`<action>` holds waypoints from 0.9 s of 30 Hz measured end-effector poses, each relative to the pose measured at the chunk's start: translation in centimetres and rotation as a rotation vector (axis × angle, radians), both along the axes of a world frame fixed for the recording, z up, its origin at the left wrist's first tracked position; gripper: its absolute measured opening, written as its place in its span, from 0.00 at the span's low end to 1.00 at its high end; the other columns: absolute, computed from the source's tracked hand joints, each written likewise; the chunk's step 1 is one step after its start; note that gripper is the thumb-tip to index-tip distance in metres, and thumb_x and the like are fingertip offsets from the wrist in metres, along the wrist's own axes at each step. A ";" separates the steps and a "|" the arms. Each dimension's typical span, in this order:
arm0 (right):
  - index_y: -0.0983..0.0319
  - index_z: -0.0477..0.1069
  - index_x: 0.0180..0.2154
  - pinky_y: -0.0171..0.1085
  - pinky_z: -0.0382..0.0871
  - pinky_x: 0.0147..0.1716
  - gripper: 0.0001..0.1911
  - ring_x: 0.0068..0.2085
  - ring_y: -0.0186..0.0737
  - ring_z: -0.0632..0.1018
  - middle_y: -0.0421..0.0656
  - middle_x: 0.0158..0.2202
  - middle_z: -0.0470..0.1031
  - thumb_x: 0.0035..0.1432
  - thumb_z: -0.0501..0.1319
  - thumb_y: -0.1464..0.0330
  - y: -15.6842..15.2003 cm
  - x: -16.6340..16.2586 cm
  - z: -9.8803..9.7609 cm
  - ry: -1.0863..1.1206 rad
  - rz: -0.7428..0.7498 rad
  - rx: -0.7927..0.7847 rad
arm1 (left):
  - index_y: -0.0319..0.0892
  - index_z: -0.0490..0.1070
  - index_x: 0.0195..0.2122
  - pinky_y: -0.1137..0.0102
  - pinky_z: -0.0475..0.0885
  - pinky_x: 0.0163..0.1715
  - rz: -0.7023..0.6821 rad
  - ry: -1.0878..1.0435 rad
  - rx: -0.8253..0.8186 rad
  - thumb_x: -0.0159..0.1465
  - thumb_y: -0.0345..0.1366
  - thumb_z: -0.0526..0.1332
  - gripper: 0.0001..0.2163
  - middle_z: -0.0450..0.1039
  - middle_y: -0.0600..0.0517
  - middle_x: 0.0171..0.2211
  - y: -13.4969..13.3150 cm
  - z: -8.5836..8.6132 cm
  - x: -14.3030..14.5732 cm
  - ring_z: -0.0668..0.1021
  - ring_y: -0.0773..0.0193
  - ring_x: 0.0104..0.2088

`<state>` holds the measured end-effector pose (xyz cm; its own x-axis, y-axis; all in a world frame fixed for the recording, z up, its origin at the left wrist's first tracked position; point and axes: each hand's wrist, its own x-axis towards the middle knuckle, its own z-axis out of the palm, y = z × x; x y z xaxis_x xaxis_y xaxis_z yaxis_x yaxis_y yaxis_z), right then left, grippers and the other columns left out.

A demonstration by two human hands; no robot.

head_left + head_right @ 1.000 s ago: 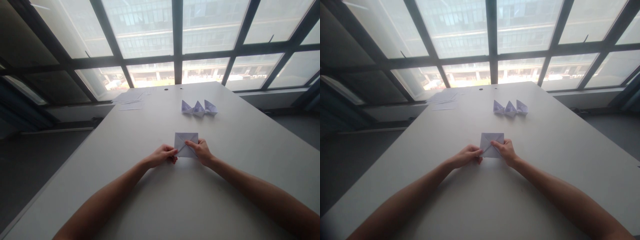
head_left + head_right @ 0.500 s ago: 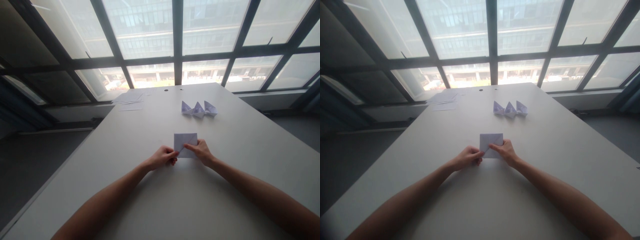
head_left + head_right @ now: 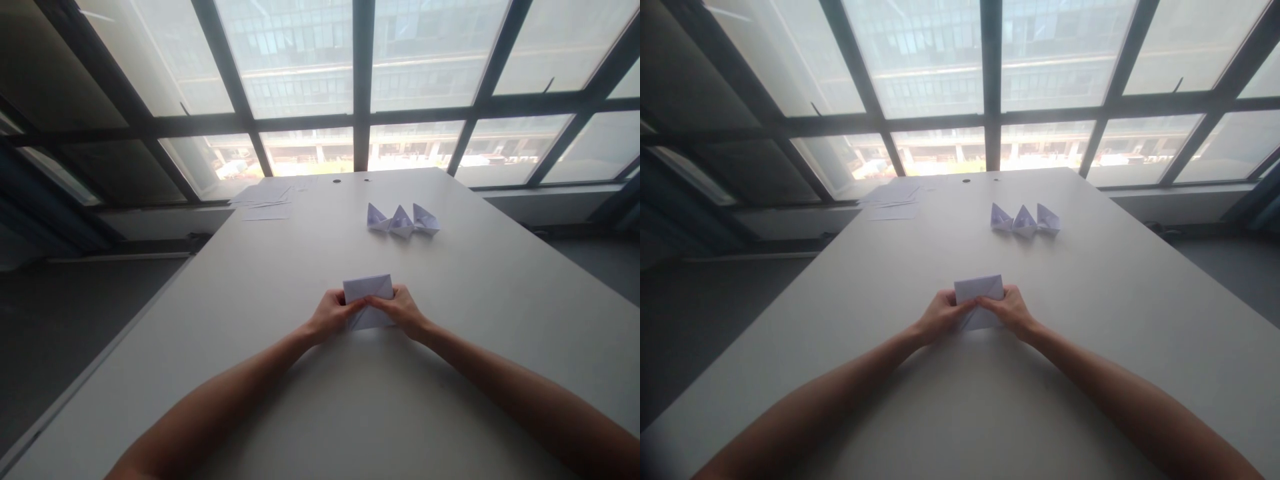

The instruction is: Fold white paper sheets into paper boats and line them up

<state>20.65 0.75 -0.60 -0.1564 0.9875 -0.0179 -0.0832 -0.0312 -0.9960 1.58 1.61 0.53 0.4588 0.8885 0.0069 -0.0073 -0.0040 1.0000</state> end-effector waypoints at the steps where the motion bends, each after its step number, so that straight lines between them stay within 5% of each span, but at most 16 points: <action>1: 0.68 0.78 0.30 0.34 0.66 0.26 0.19 0.25 0.36 0.72 0.42 0.25 0.76 0.47 0.71 0.56 0.1 0.0 -0.1 -0.005 -0.024 -0.014 | 0.33 0.79 0.41 0.68 0.70 0.36 -0.003 -0.010 -0.016 0.58 0.47 0.68 0.19 0.79 0.45 0.36 0.0 0.0 0.0 0.77 0.59 0.34; 10: 0.63 0.67 0.21 0.31 0.49 0.16 0.24 0.17 0.29 0.57 0.35 0.16 0.60 0.55 0.63 0.50 1.0 0.4 -1.1 0.143 -0.294 0.011 | 0.33 0.78 0.38 0.71 0.68 0.31 -0.016 -0.068 -0.145 0.57 0.45 0.70 0.18 0.78 0.45 0.34 0.0 -0.4 -0.1 0.76 0.63 0.30; 17: 0.68 0.79 0.31 0.35 0.66 0.25 0.20 0.26 0.37 0.73 0.44 0.27 0.77 0.46 0.72 0.56 0.2 0.4 0.1 0.016 0.056 -0.039 | 0.33 0.78 0.40 0.66 0.71 0.38 0.024 -0.115 -0.183 0.55 0.47 0.71 0.21 0.78 0.43 0.36 -0.1 -0.4 -0.1 0.78 0.57 0.35; 20: 0.68 0.80 0.31 0.36 0.68 0.26 0.20 0.26 0.38 0.75 0.45 0.27 0.79 0.44 0.73 0.56 0.2 0.2 0.1 0.040 0.003 -0.051 | 0.34 0.77 0.39 0.69 0.69 0.33 0.053 -0.057 -0.151 0.56 0.51 0.68 0.22 0.77 0.46 0.34 0.0 -0.3 -0.1 0.76 0.61 0.32; 27: 0.68 0.81 0.34 0.40 0.73 0.32 0.21 0.30 0.44 0.78 0.49 0.34 0.81 0.42 0.75 0.58 0.9 0.4 -0.5 0.206 -0.203 -0.041 | 0.38 0.66 0.18 0.74 0.56 0.21 -0.007 0.196 -0.058 0.61 0.56 0.59 0.26 0.64 0.55 0.16 0.1 -0.1 -0.3 0.63 0.71 0.18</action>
<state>21.10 1.60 -1.10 0.0402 0.9981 -0.0468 -0.2922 -0.0330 -0.9558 1.23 1.70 0.44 0.4524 0.8816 -0.1346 0.1878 0.0533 0.9808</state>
